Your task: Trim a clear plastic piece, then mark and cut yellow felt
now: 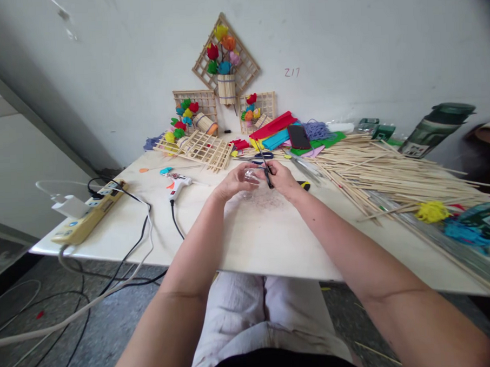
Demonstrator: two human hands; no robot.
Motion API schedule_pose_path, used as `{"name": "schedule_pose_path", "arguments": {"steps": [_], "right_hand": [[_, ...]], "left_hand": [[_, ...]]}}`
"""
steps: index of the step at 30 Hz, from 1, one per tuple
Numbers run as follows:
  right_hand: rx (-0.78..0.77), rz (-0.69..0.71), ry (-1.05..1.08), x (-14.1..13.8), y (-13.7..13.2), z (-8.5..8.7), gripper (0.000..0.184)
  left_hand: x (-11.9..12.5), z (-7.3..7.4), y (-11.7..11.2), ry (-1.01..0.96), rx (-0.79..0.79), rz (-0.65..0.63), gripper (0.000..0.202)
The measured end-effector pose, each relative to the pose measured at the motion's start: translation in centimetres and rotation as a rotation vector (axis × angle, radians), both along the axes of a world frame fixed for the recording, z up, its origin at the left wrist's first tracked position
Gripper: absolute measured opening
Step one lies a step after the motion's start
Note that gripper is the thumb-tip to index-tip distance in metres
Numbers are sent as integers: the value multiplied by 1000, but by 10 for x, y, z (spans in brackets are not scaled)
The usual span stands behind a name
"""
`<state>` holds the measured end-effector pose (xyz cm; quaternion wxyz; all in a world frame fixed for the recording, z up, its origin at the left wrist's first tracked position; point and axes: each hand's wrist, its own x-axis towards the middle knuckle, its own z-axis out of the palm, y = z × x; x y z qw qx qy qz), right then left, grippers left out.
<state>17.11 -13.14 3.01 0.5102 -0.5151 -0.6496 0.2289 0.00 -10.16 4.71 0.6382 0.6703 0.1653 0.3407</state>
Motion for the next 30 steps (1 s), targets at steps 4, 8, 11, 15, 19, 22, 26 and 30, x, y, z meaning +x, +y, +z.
{"name": "schedule_pose_path", "arguments": {"steps": [4,8,11,15,19,22,26,30], "right_hand": [[-4,28,80,0,-2,1,49],[33,48,35,1,-8,7,53],[85,38,-21,1,-11,10,54],[140,18,-61,1,-12,11,53],[151,29,-65,0,-11,10,52],[155,14,-63,1,-11,10,52],[185,8,-89,4,-9,9,53],[211,3,-141,4,-9,7,53]], "left_hand": [[3,-1,-1,-25,29,52,65],[6,-4,-1,-39,87,106,63],[7,-6,0,-58,109,128,63],[8,-8,2,-89,139,170,61],[7,-9,3,-77,162,189,61],[5,-9,4,-62,140,134,60],[4,-11,7,-127,109,66,56],[5,-11,7,-122,137,131,51]]}}
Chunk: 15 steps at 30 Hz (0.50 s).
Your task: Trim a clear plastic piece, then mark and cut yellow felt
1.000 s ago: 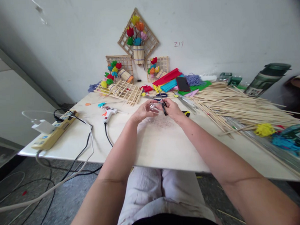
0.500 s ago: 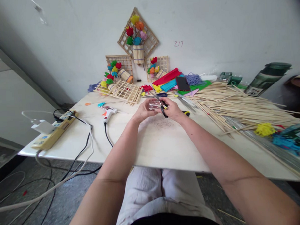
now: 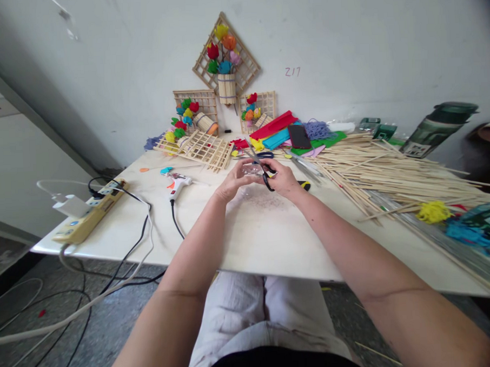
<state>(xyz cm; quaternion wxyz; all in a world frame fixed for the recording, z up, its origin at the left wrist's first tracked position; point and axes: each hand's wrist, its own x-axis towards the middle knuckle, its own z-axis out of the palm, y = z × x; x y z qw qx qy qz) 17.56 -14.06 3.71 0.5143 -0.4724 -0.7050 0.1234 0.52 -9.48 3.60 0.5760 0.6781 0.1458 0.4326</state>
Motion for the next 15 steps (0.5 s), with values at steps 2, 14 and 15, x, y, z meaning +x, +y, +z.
{"name": "schedule_pose_path", "arguments": {"steps": [2,14,15], "right_hand": [[8,-12,-22,-1,-1,0,54],[4,68,-46,10,6,-11,61],[4,63,-53,11,5,-10,61]], "left_hand": [[1,2,-2,28,17,38,49],[2,2,-5,-32,31,80,65],[2,3,-5,-28,29,83,66]]}}
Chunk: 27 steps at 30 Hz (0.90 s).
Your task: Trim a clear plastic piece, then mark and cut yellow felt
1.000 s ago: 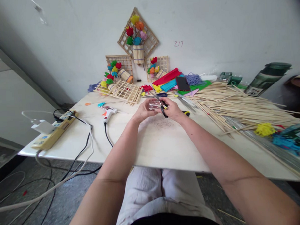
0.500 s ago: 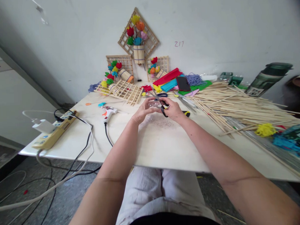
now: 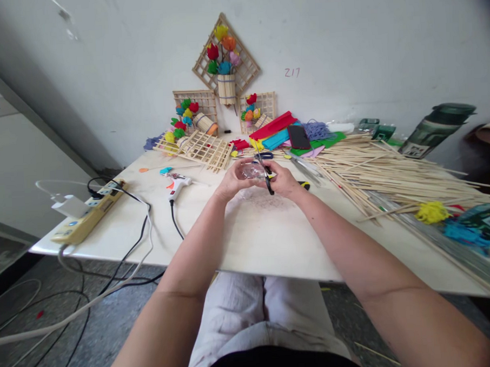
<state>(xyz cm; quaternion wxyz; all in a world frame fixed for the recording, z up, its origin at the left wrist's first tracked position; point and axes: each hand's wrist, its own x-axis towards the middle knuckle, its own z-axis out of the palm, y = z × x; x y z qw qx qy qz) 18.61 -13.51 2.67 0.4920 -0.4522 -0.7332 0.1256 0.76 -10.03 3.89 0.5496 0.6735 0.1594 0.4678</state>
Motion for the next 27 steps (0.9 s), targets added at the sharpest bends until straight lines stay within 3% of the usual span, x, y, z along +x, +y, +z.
{"name": "schedule_pose_path", "arguments": {"steps": [8,18,27], "right_hand": [[-10,-106,-117,-1,-13,14,56],[75,-163,-246,3,-12,15,53],[28,-89,-170,-2,-15,19,53]], "left_hand": [[-4,3,4,132,88,103,62],[-6,5,5,317,120,159,52],[-4,6,2,159,173,220,51]]}}
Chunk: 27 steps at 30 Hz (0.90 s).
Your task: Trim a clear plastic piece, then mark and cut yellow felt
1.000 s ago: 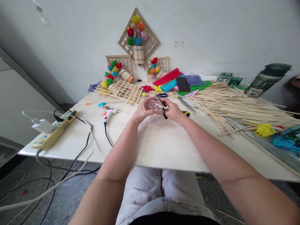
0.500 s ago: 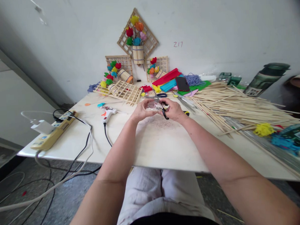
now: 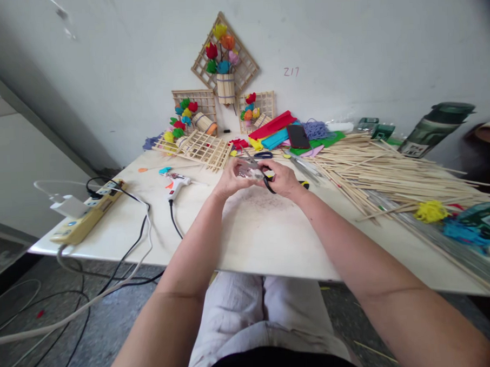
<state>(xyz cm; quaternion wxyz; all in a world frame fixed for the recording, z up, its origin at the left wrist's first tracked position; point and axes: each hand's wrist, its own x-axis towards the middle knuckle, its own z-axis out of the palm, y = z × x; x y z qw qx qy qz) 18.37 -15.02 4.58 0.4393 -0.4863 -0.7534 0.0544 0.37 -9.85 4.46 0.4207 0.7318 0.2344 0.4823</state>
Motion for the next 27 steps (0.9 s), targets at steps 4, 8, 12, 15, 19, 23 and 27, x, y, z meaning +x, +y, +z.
{"name": "schedule_pose_path", "arguments": {"steps": [4,8,12,15,19,23,27], "right_hand": [[-77,9,151,-2,-2,7,52],[-429,203,319,-1,-11,20,42],[-670,372,340,7,-24,37,38],[-773,422,301,17,-31,46,39],[-846,469,253,30,-31,47,41],[-885,481,200,34,-25,42,42],[-915,484,189,30,-21,37,43]], "left_hand": [[0,-4,10,-111,107,126,56],[-5,-5,18,-155,171,218,59],[-11,-6,23,-210,180,220,61],[-14,-7,26,-244,166,232,63],[-15,-9,28,-269,117,223,63],[-15,-8,26,-311,46,182,62],[-15,-7,25,-345,-15,160,60]]}}
